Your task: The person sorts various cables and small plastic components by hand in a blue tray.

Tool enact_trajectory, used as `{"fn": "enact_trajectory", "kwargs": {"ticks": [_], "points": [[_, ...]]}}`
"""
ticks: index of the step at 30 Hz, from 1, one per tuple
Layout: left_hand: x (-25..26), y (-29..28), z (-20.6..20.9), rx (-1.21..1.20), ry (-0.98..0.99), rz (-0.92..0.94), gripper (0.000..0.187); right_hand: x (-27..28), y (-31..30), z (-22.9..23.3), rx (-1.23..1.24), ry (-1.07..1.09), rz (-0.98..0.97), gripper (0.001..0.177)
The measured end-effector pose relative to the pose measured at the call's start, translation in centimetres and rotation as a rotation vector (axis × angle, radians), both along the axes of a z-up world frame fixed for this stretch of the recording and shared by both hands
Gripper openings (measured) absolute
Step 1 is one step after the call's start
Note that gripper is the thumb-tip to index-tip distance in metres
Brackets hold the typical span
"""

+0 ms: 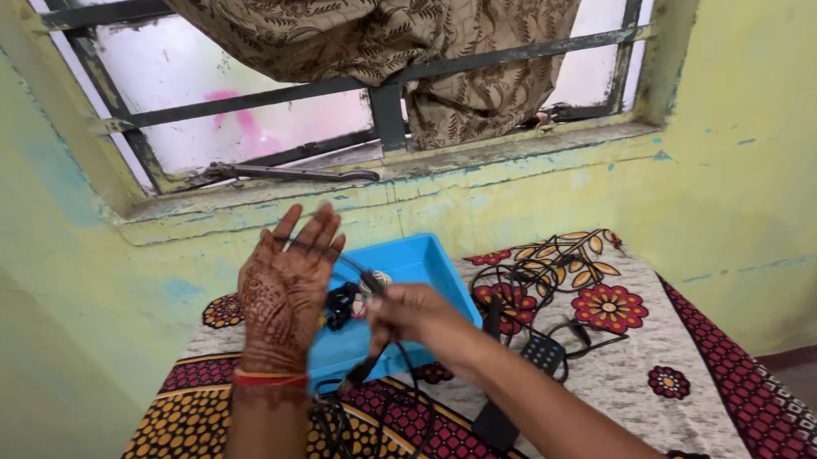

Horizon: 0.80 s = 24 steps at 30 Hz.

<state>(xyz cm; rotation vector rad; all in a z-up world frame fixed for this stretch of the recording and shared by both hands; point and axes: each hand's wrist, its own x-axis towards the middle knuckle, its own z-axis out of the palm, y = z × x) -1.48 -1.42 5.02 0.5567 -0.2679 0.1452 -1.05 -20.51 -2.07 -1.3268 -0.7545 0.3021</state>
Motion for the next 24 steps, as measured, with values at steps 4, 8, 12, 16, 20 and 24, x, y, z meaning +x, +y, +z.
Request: {"fn": "enact_trajectory", "kwargs": {"ticks": [4, 8, 12, 16, 20, 24], "points": [[-1.9, 0.3, 0.0, 0.987, 0.082, 0.987, 0.054, 0.3, -1.9, 4.1, 0.222, 0.123, 0.058, 0.036], [-4.6, -1.3, 0.4, 1.294, 0.203, 1.435, 0.049, 0.6, -0.8, 7.1, 0.092, 0.074, -0.051, 0.031], [-2.9, -1.7, 0.0, 1.154, -0.367, 1.257, 0.032, 0.5, 1.0, 8.0, 0.073, 0.119, 0.038, 0.035], [1.0, -1.0, -3.4, 0.907, -0.387, 0.714, 0.034, 0.9, 1.4, 6.7, 0.231, 0.227, 0.085, 0.033], [4.7, 0.8, -6.6, 0.699, -0.196, 0.792, 0.040, 2.7, 1.3, 4.3, 0.297, 0.252, 0.164, 0.028], [7.0, 3.4, -8.6, 0.640, -0.050, 0.586, 0.046, 4.2, 1.9, 2.0, 0.266, 0.247, 0.321, 0.025]]}}
